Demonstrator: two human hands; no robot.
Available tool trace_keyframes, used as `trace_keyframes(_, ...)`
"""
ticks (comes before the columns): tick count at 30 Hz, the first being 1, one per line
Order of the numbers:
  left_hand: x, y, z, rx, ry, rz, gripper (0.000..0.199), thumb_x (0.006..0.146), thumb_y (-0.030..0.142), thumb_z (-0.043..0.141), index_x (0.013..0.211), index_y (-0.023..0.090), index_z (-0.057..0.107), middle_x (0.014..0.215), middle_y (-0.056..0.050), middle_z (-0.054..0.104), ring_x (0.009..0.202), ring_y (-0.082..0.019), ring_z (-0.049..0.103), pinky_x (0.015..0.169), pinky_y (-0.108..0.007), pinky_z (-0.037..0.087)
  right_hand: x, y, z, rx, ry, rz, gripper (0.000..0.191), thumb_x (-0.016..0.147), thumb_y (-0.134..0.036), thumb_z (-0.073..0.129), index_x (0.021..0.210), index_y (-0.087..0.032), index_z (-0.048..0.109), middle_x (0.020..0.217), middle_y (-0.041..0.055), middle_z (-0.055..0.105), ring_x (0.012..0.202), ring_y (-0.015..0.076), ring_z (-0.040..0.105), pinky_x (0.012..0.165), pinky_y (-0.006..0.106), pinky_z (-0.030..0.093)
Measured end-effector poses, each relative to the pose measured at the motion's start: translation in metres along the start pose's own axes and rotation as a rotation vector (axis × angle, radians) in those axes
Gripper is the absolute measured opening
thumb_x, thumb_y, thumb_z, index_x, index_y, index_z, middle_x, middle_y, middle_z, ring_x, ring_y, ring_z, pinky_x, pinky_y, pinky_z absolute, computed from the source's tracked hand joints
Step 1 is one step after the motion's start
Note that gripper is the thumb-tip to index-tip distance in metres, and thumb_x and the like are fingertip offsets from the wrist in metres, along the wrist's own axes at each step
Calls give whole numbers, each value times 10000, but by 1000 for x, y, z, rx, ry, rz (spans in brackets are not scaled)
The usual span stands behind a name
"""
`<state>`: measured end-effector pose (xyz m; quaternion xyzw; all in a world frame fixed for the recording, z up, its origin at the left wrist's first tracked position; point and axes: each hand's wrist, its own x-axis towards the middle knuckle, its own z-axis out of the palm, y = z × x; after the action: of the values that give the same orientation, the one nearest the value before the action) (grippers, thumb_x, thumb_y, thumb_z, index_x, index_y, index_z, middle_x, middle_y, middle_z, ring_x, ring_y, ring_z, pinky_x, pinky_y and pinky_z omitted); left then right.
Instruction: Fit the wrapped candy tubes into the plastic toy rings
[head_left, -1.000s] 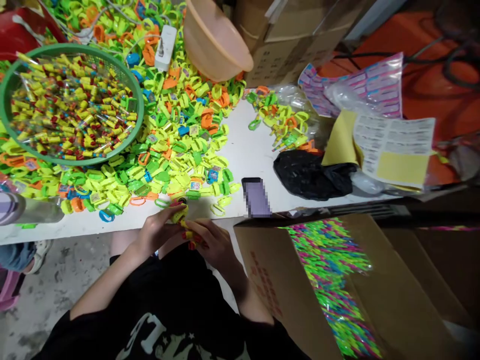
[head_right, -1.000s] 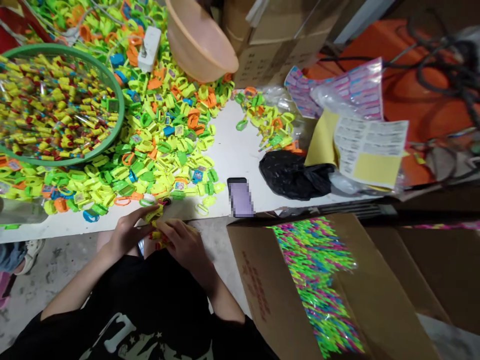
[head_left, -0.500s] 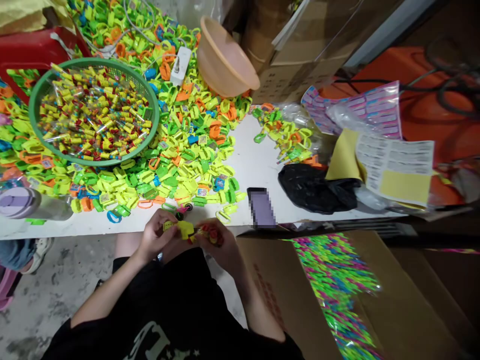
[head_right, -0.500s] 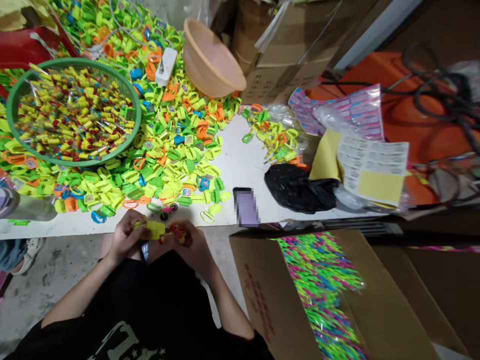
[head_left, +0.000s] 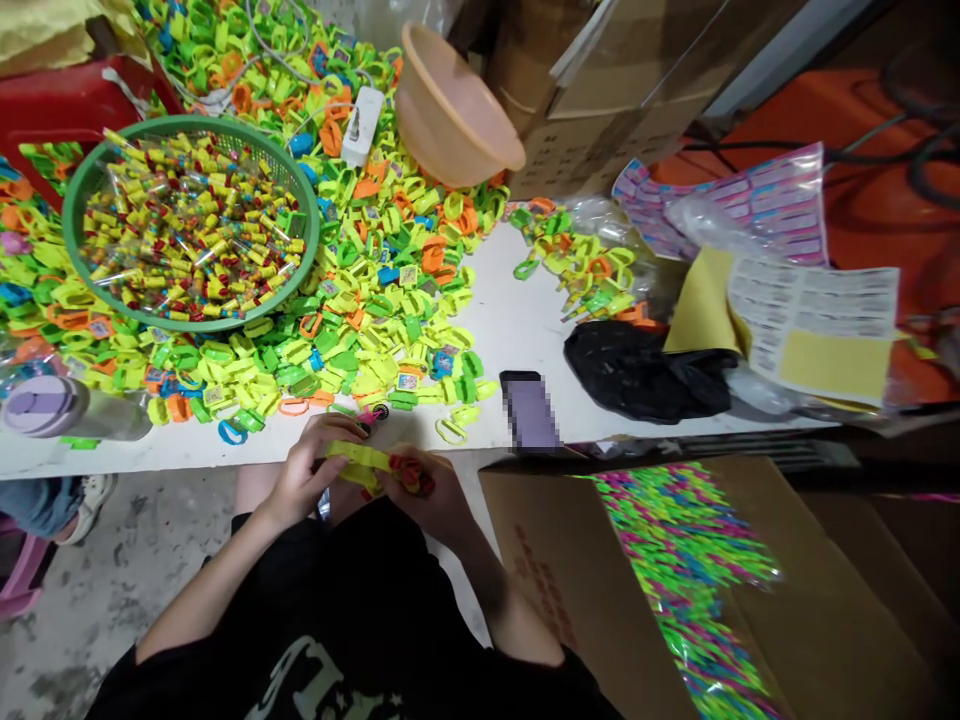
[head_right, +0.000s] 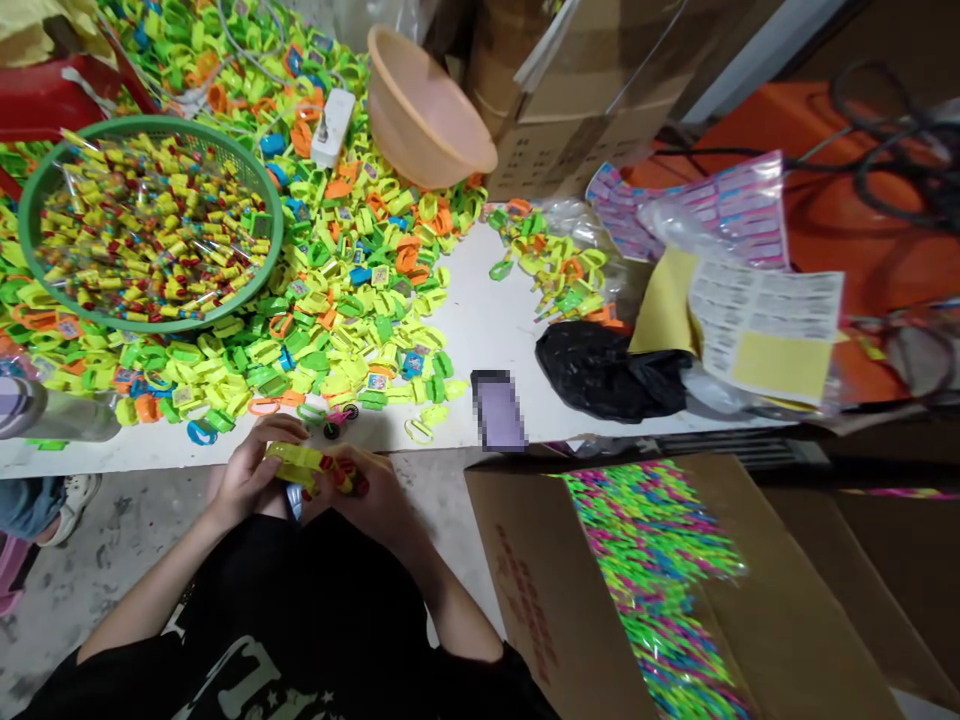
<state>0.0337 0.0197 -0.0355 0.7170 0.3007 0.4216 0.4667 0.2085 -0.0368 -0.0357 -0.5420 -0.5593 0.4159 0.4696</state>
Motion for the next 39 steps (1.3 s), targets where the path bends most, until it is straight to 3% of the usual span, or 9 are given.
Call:
trace_keyframes(10,5,6,-12,35,-49,-22,255,895,349,512,965,177,686,957,-100,675,985,-225,570,885,-363,444,-3,4,-2,50,-53,69,175,713,-339,651,678,-190,567,570,-37,528,501,88,460,497,192,399)
trace_keyframes(15,1,6,-12,7,-37,-161,271,867,379,552,944,176,714,975,-97,684,977,-221,578,890,-340,444,0,7,1,64,-89,40,171,705,-325,650,663,-190,554,580,-29,535,514,91,469,512,193,404)
trace_keyframes(21,-15,-6,5,-155,134,-415,331,855,433,542,953,167,714,983,-71,681,880,-195,614,828,-293,479,0,16,6,115,-77,64,147,723,-316,605,676,-183,565,574,-27,538,502,88,467,496,184,407)
trace_keyframes(23,-15,-6,5,-123,95,-429,322,835,430,572,946,168,721,997,-74,683,924,-207,613,854,-297,474,-2,18,6,104,-78,88,154,725,-324,602,681,-181,567,584,-25,551,510,88,474,501,182,412)
trace_keyframes(29,-7,4,-9,-27,-211,-407,294,852,378,570,1021,184,712,1051,-96,683,973,-214,614,864,-300,474,-2,19,-3,37,-170,112,168,724,-335,611,692,-175,570,584,-38,538,512,79,455,490,170,399)
trace_keyframes(32,-5,5,-12,16,-260,-369,282,864,356,560,1036,189,706,1059,-101,679,990,-215,607,873,-306,469,0,18,-5,14,-218,102,165,749,-330,594,714,-169,582,601,-37,551,515,76,466,498,171,400)
trace_keyframes(35,-7,3,-12,40,-229,-382,325,842,367,589,1104,191,666,1088,-96,666,1005,-212,605,884,-306,470,0,21,-4,-29,-181,75,163,754,-331,599,758,-169,613,630,-24,593,540,93,511,531,187,424)
trace_keyframes(39,-12,0,-12,1,-89,-407,393,780,417,651,1081,166,634,1048,-92,671,1009,-218,607,881,-310,481,-2,25,-4,-12,-79,26,142,755,-318,608,770,-180,638,684,0,647,593,119,577,591,210,462)
